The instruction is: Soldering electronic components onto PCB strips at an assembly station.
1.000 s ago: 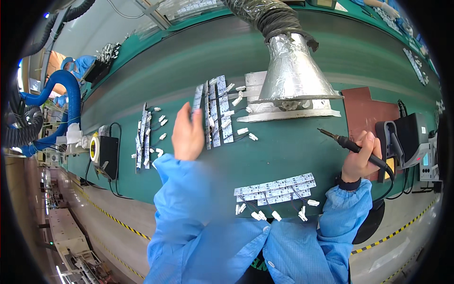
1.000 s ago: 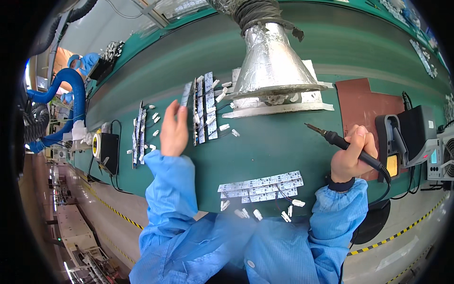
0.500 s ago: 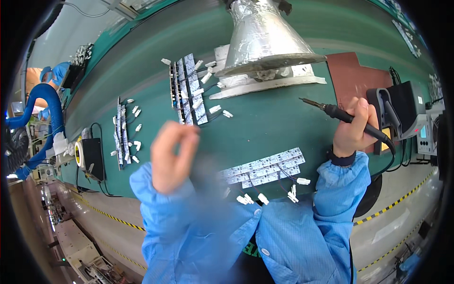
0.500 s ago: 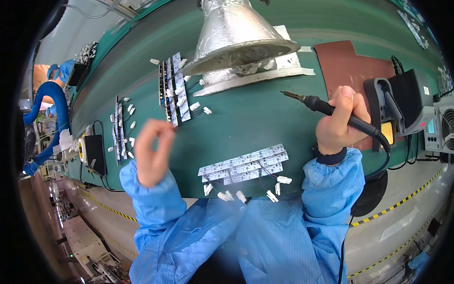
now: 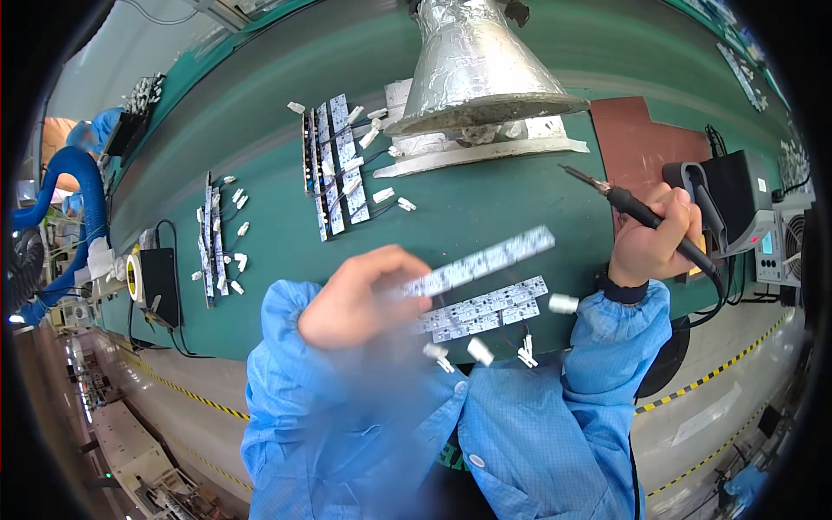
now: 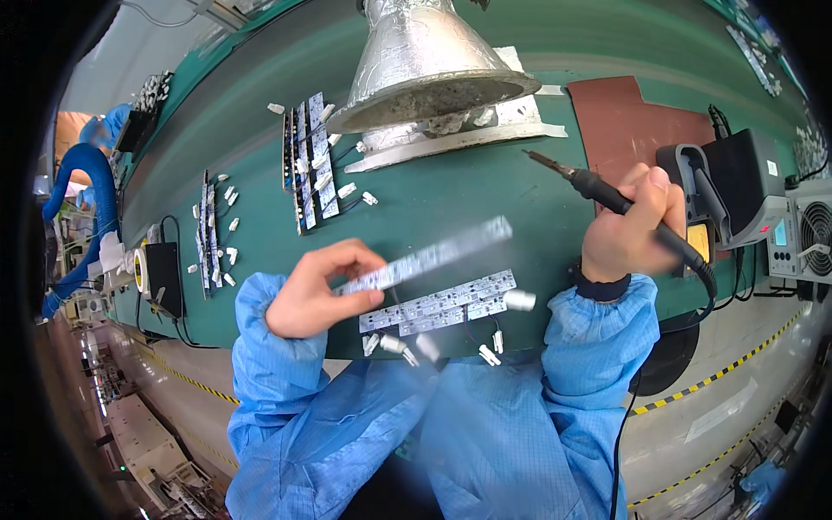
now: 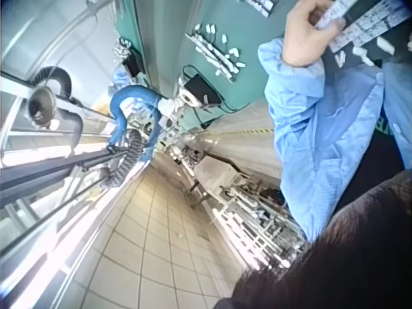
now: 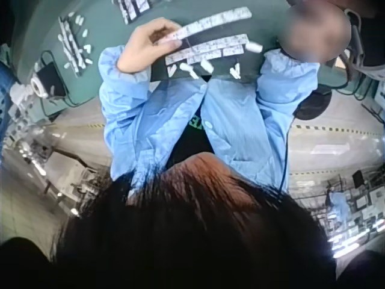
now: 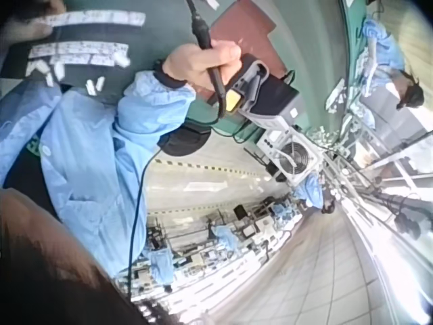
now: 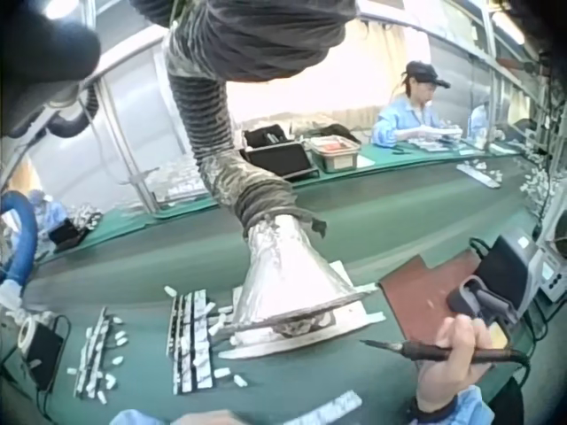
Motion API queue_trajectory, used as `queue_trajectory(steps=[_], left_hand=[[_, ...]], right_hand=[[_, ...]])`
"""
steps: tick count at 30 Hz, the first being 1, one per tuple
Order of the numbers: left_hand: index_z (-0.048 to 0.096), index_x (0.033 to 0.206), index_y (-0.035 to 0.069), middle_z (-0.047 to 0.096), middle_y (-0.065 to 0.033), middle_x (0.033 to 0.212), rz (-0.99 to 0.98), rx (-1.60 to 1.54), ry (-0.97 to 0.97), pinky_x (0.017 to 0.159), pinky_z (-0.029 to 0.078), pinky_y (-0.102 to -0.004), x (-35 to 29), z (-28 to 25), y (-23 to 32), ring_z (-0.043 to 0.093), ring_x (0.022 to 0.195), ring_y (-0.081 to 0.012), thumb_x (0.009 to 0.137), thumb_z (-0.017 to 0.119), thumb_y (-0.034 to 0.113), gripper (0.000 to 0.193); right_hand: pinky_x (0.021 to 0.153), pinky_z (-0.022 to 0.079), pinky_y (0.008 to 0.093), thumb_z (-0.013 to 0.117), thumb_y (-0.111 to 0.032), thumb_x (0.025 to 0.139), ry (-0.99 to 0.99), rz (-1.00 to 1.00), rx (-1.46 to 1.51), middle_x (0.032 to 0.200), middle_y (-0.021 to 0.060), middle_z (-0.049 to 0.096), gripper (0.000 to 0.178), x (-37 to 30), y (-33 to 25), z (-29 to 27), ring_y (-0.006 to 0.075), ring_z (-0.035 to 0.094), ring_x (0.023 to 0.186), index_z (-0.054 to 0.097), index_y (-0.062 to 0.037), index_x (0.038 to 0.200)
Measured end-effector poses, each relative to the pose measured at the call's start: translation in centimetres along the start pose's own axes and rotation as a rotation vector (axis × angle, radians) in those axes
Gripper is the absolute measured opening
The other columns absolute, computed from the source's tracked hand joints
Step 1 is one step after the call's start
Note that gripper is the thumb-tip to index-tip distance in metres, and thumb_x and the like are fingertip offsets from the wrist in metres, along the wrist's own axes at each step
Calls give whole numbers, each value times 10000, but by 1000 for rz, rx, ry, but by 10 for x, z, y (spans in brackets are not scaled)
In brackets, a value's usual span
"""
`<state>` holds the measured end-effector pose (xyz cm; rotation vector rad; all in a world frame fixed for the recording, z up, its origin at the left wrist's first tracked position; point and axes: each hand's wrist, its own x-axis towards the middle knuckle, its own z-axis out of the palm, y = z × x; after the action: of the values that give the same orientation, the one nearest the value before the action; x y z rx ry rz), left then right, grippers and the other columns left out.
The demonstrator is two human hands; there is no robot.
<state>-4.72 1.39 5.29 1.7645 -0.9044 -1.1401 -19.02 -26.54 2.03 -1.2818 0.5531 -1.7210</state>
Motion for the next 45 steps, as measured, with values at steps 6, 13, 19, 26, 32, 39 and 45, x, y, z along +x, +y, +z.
queue_trajectory(steps=[6, 13, 19, 26, 32, 39, 45], left_hand=[[520, 1330, -24, 658, -92, 1145, -21, -359, 128, 739, 502, -263, 48, 21, -16, 614, 890, -112, 939, 602, 4, 400], [546, 1296, -34, 658, -122, 1116, 206, 23, 370, 872, 506, -303, 52, 37, -34, 638, 982, -183, 923, 565, -33, 374], [568, 1265, -45, 674, -173, 1110, 170, 14, 411, 919, 499, -328, 51, 39, -30, 654, 1038, -230, 907, 575, -27, 358], [595, 1232, -39, 676, -184, 1113, 201, 71, 447, 918, 505, -352, 51, 40, -26, 669, 1035, -285, 888, 583, -25, 345], [602, 1222, -36, 675, -184, 1108, 212, 78, 462, 907, 509, -360, 51, 41, -25, 671, 1022, -303, 885, 588, -21, 338], [603, 1221, -31, 675, -183, 1104, 216, 83, 474, 899, 511, -361, 51, 42, -26, 673, 1013, -303, 886, 588, -18, 336], [603, 1221, -29, 675, -182, 1099, 230, 97, 477, 894, 512, -360, 51, 42, -27, 674, 1006, -303, 887, 589, -16, 334]], right_hand=[[430, 243, 280, 510, -55, 903, 43, -142, 11, 488, 30, 319, 387, -2, 1, 0, 116, 277, 420, 341, -50, 555], [429, 287, 333, 455, -103, 939, -663, -224, 31, 549, 76, 399, 259, -48, -30, 1, 161, 386, 433, 404, -48, 692], [413, 307, 328, 501, -83, 896, -827, -238, -15, 510, 52, 420, 234, -63, -33, 12, 164, 408, 403, 412, -50, 682], [411, 314, 330, 498, -53, 883, -840, -226, -25, 506, 64, 414, 243, -66, -32, 15, 168, 398, 403, 406, -38, 659], [400, 308, 326, 501, -42, 873, -844, -247, -13, 503, 68, 412, 233, -66, -30, 14, 168, 394, 394, 404, -34, 661], [394, 305, 325, 493, -26, 863, -848, -246, 12, 504, 72, 413, 212, -67, -29, 16, 167, 392, 391, 406, -32, 669], [386, 295, 321, 494, -22, 859, -836, -249, 19, 506, 72, 412, 210, -67, -29, 17, 165, 387, 388, 406, -32, 669]])
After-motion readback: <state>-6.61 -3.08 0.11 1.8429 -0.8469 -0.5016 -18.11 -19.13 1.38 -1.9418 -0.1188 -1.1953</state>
